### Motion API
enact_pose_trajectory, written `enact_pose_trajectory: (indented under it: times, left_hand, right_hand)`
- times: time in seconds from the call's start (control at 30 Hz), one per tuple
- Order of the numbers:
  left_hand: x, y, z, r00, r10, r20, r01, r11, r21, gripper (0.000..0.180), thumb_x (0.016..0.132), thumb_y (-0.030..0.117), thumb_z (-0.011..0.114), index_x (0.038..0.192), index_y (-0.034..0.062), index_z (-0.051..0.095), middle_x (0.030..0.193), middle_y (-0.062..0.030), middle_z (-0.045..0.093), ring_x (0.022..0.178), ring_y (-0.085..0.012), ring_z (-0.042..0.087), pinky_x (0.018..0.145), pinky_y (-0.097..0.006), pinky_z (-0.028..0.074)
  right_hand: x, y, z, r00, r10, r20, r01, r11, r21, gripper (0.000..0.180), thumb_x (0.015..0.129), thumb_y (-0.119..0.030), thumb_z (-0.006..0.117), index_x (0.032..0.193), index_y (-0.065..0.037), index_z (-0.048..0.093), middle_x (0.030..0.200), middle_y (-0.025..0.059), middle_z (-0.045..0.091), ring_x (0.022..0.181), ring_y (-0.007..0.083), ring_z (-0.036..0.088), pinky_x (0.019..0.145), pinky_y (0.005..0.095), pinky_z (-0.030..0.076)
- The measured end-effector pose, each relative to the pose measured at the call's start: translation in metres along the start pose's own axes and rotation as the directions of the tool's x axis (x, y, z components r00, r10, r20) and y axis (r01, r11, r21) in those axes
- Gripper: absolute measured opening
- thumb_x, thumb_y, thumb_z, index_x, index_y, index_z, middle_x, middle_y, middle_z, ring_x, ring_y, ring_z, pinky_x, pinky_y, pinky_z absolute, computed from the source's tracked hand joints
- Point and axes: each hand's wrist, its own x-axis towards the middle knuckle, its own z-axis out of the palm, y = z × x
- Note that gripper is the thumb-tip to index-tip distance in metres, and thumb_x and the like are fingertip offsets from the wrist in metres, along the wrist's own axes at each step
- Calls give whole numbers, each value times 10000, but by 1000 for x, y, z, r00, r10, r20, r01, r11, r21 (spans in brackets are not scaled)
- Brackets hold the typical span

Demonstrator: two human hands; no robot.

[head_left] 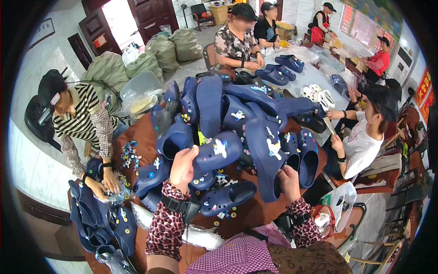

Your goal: Attaching decorative charms to blue clog-style shoes in a manufacturing facility.

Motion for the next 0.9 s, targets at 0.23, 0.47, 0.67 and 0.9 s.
enact_pose_trajectory:
  times: [0.23,0.47,0.67,0.9]
  left_hand:
    - [-41,-29,26,999,38,26,-14,786,-618,335,923,225,519,1132,-36,519,1144,-154,587,1089,-279,540,994,-425,384]
    - [-48,-77,15,966,150,-210,-258,548,-796,234,930,171,485,1070,-6,548,1119,-112,605,1052,-223,547,1001,-392,368]
    - [-59,-83,-5,965,105,-239,-256,562,-787,281,958,210,437,1099,-17,525,1124,-129,600,1086,-245,534,1007,-407,371]
    - [-66,-89,2,959,27,-283,-246,582,-775,301,966,229,423,1128,-7,516,1168,-133,579,1111,-258,524,1027,-400,354]
  right_hand:
    - [1,9,47,998,-18,62,7,982,186,108,882,-63,504,883,-12,600,731,-19,562,600,51,486,524,202,383]
    - [4,47,88,970,143,196,-179,967,183,86,894,-103,520,840,-73,580,647,-48,508,504,32,415,421,200,300]
    - [11,59,95,919,304,252,-374,876,305,251,926,-24,390,1004,-42,628,806,29,656,572,108,585,463,213,455]
    - [4,61,103,927,216,308,-286,936,204,242,912,-6,408,1033,-13,617,899,42,652,717,117,603,629,240,490]
